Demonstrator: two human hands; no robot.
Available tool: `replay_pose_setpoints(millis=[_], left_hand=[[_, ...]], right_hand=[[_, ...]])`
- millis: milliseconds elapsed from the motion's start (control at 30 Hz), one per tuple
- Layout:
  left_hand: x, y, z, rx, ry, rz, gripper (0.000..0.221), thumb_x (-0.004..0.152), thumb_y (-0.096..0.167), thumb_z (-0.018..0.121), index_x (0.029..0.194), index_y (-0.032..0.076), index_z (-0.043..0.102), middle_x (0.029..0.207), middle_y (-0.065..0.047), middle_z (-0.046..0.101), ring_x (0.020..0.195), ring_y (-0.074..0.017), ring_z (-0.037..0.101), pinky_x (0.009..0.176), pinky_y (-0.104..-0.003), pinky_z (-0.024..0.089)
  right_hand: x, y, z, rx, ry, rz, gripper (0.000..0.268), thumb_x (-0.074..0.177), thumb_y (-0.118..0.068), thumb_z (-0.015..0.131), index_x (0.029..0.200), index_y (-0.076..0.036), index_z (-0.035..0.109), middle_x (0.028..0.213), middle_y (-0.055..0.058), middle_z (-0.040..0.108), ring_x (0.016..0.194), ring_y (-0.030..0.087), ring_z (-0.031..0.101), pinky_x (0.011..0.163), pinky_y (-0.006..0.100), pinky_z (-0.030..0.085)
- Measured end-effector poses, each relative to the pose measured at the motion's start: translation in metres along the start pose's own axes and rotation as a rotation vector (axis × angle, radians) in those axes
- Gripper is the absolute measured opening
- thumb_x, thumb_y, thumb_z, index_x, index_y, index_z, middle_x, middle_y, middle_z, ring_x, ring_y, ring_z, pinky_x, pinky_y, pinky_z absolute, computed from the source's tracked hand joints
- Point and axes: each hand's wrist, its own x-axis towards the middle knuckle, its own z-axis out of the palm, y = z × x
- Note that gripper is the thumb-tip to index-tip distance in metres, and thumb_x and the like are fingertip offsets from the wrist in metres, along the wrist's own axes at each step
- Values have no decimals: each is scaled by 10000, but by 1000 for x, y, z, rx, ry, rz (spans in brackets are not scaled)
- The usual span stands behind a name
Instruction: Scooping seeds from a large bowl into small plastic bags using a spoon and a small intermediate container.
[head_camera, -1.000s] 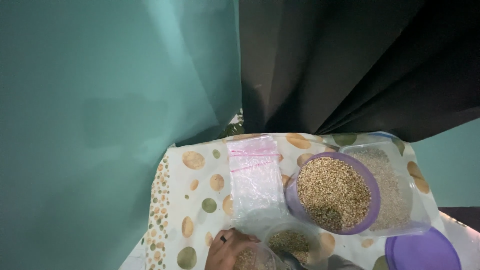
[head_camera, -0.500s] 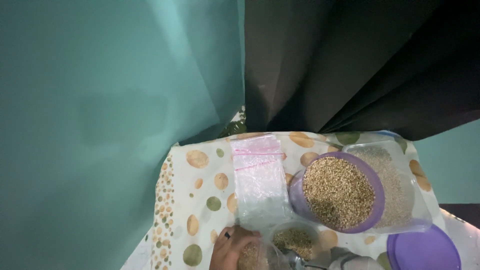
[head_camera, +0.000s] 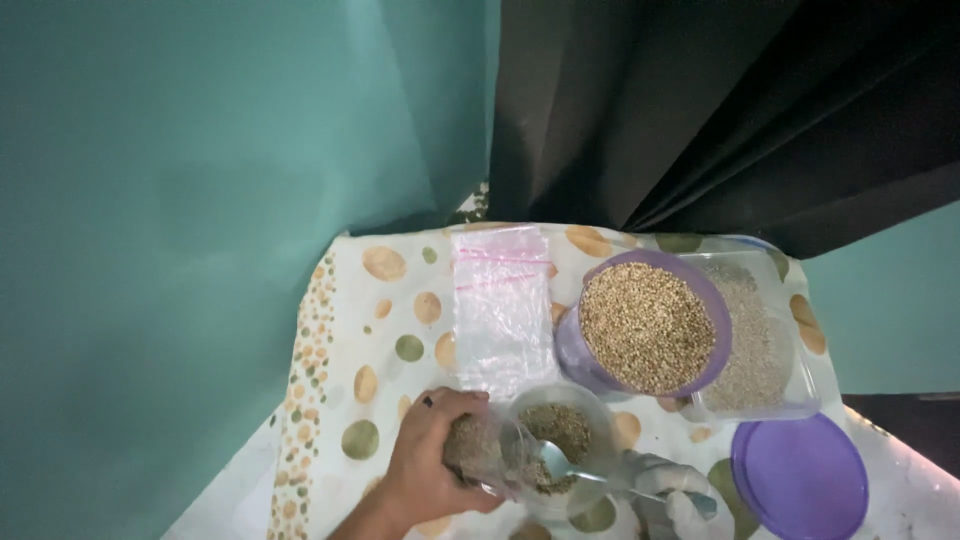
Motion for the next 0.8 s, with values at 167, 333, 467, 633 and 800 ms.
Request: replay_pose_setpoints(millis=[167,333,467,633,800], left_hand=[[-1,1,1,-28,-17,-76,904,485,448,951,1257,121,614,1095,-109,692,956,-307,682,837,-397,487],[-9,-8,8,-31,15,-33,1011,437,463,983,1294,104,586,1171,-121,686,1023,-295,676,887,-392,487],[-11,-8,9,-15,40,-18,953,541,524,944,1316,121,563,1203,-91,681,1043,-255,666,914,-370,464],[-7,0,8,-1,46,5,951,545,528,944,1291,85,555,1236,-111,684,1059,-276,686,926,-389,494],[-7,2,9,7,36,-8,942,582,569,934,1299,87,557,1191,-111,680,1069,-272,683,922,-388,526]], right_hand=[[103,-56,102,53,560,-103,382,1021,-306,701,1023,76,697,1077,316,725,958,374,746,779,437,586],[133,-93,141,-58,677,-106,445,988,-406,717,900,27,659,887,264,706,605,256,606,434,291,419],[143,-98,147,-49,584,-258,294,1040,-262,622,1002,28,657,903,256,700,821,319,731,509,293,548],[129,-92,143,-142,683,-232,297,1008,-256,607,957,36,633,959,287,705,850,369,747,554,361,583],[125,-88,145,-263,707,-265,290,1028,-274,614,970,10,625,1002,230,724,987,353,745,885,445,657]])
